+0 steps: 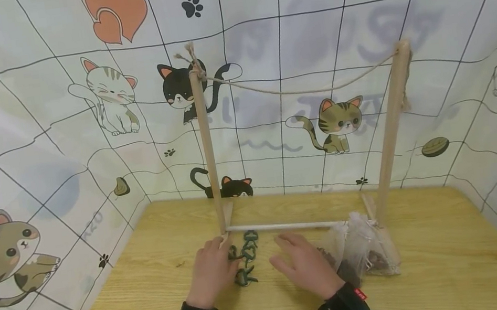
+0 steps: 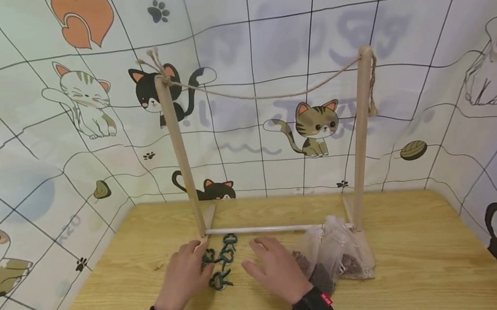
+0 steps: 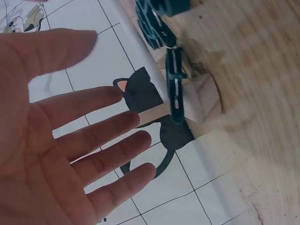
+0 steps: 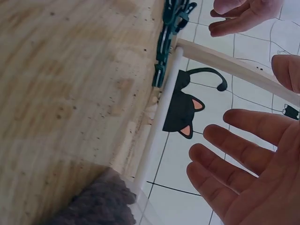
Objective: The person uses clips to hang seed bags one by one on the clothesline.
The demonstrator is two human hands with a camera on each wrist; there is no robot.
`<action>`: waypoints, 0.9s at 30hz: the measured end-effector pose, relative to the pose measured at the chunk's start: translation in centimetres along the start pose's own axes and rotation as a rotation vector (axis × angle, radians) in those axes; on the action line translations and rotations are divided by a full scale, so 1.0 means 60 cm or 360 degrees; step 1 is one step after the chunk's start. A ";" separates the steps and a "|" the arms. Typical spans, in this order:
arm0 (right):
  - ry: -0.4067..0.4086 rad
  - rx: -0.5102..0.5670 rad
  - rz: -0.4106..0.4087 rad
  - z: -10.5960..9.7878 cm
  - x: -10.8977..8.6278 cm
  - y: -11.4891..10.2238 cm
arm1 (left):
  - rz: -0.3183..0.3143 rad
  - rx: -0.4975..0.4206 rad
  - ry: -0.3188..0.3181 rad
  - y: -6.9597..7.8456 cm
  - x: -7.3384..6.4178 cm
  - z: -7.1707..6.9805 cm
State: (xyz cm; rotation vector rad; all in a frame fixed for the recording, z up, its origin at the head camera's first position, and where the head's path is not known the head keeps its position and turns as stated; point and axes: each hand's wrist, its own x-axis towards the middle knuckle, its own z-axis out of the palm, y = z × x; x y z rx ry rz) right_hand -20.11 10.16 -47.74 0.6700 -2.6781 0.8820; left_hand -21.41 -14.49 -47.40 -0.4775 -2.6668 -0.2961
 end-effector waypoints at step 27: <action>-0.0081 -0.0010 0.0021 0.000 -0.001 0.004 | -0.0115 0.0024 -0.0052 -0.004 0.005 0.026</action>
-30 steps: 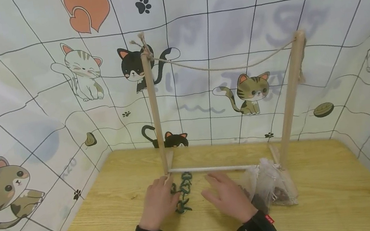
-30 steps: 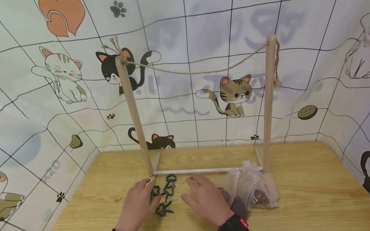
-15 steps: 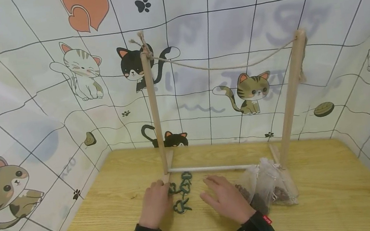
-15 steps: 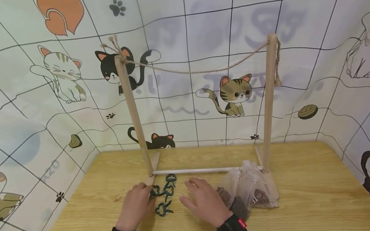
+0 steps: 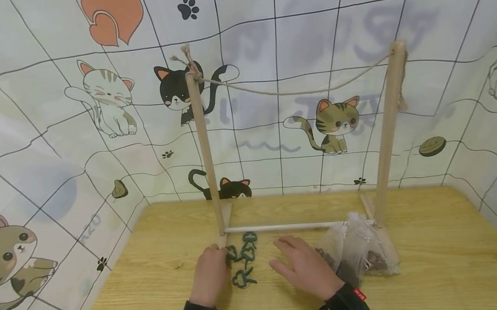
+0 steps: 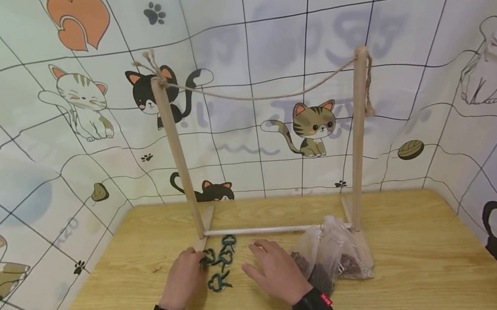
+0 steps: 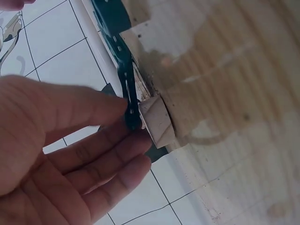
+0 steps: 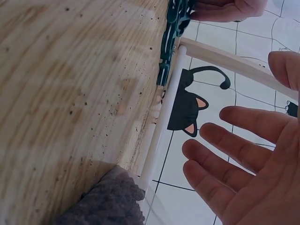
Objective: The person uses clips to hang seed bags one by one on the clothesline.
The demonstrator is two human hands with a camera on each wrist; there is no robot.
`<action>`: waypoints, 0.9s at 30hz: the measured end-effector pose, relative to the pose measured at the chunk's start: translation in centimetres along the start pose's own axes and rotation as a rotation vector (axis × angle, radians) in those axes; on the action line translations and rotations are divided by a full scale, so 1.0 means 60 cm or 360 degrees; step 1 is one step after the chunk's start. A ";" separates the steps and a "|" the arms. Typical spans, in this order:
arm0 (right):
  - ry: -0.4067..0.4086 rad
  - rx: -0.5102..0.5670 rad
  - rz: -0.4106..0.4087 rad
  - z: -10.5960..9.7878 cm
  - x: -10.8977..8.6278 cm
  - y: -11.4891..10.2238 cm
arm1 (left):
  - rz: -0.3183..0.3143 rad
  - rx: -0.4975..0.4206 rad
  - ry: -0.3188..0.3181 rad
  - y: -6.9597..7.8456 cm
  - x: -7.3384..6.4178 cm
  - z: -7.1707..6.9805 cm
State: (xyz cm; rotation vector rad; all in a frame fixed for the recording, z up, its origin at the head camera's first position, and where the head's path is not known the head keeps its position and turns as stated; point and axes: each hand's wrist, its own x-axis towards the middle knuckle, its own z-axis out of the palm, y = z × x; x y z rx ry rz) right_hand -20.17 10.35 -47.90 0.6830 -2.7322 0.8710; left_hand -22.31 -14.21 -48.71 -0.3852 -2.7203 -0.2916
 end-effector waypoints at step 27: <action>0.0114 0.0450 -0.0063 -0.020 0.007 0.030 | 0.0220 -0.0436 0.0110 0.045 0.023 -0.084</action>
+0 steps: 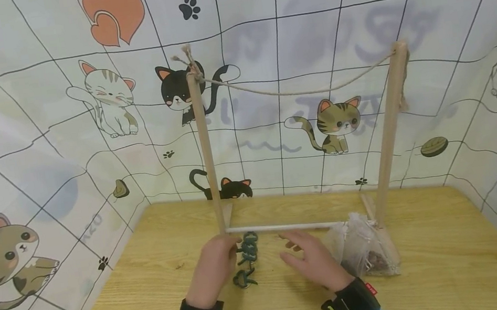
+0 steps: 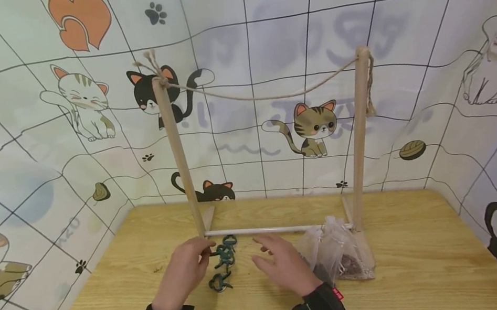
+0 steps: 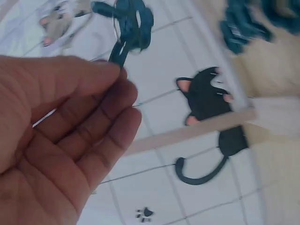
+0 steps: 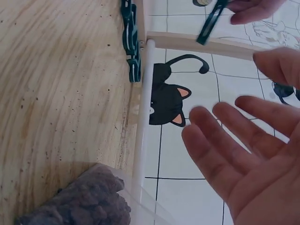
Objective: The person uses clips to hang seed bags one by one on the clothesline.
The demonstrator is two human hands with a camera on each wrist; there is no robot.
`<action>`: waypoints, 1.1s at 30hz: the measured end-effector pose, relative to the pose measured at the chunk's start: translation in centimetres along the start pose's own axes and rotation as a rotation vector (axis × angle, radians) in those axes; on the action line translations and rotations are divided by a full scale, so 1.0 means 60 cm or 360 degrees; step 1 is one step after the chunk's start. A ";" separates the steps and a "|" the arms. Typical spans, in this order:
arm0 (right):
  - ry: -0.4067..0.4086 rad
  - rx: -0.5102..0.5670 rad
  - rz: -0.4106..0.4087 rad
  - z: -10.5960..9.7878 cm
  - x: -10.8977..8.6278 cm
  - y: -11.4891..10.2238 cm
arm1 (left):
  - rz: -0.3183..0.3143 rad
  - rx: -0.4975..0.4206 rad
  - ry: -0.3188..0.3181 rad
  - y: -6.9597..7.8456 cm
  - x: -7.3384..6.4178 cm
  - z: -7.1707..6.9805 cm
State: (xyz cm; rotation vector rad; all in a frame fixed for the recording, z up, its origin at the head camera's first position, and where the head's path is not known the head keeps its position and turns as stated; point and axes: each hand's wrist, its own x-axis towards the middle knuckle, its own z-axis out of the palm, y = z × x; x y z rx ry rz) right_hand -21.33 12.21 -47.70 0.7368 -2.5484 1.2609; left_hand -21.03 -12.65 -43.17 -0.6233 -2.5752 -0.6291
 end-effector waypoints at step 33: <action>-0.0044 0.0283 -0.0262 -0.032 -0.001 -0.020 | 0.0274 -0.0576 -0.0173 0.056 0.018 -0.002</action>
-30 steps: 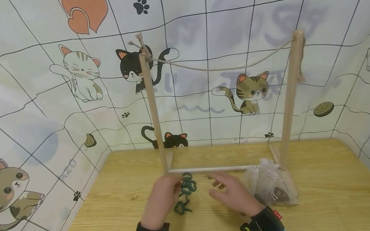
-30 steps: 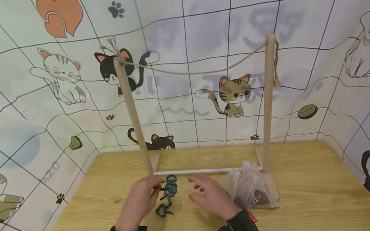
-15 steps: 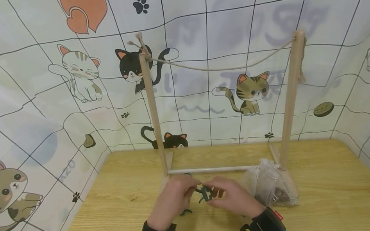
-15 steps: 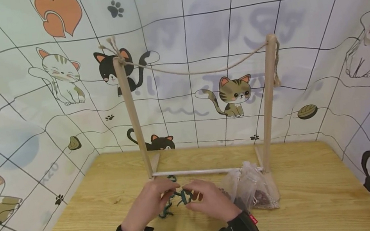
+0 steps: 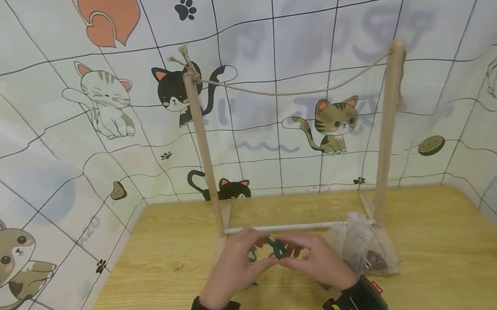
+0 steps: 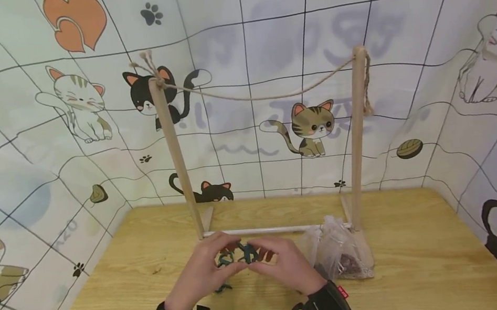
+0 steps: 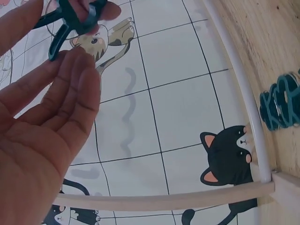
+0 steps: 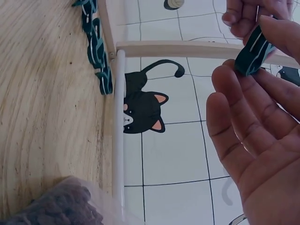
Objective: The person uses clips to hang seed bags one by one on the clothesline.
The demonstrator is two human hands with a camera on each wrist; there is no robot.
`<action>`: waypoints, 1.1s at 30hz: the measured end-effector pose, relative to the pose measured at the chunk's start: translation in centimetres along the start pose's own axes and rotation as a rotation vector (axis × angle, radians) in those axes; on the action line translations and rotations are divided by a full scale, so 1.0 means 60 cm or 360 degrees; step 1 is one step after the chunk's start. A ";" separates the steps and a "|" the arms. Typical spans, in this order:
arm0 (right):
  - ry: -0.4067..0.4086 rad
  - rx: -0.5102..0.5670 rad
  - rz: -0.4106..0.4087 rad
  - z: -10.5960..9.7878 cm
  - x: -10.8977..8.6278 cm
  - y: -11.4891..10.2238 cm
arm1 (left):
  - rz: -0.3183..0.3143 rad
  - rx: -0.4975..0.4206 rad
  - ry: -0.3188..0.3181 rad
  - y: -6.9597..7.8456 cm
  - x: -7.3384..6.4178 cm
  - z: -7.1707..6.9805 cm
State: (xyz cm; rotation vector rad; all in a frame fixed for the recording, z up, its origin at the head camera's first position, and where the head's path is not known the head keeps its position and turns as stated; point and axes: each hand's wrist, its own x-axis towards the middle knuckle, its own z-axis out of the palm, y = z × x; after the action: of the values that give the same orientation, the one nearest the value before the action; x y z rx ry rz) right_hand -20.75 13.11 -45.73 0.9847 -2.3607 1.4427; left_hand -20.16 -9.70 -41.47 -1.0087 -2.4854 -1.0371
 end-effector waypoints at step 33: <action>0.0185 -0.0701 0.0892 -0.132 -0.033 -0.012 | 0.0024 -0.0245 0.0526 0.000 0.004 0.013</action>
State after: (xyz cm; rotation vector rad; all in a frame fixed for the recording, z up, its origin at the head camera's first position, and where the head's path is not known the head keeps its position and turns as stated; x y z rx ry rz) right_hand -20.08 20.48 -42.19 0.1283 -2.8104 0.9934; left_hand -20.31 -9.03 -41.88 -0.8167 -2.1559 -1.2905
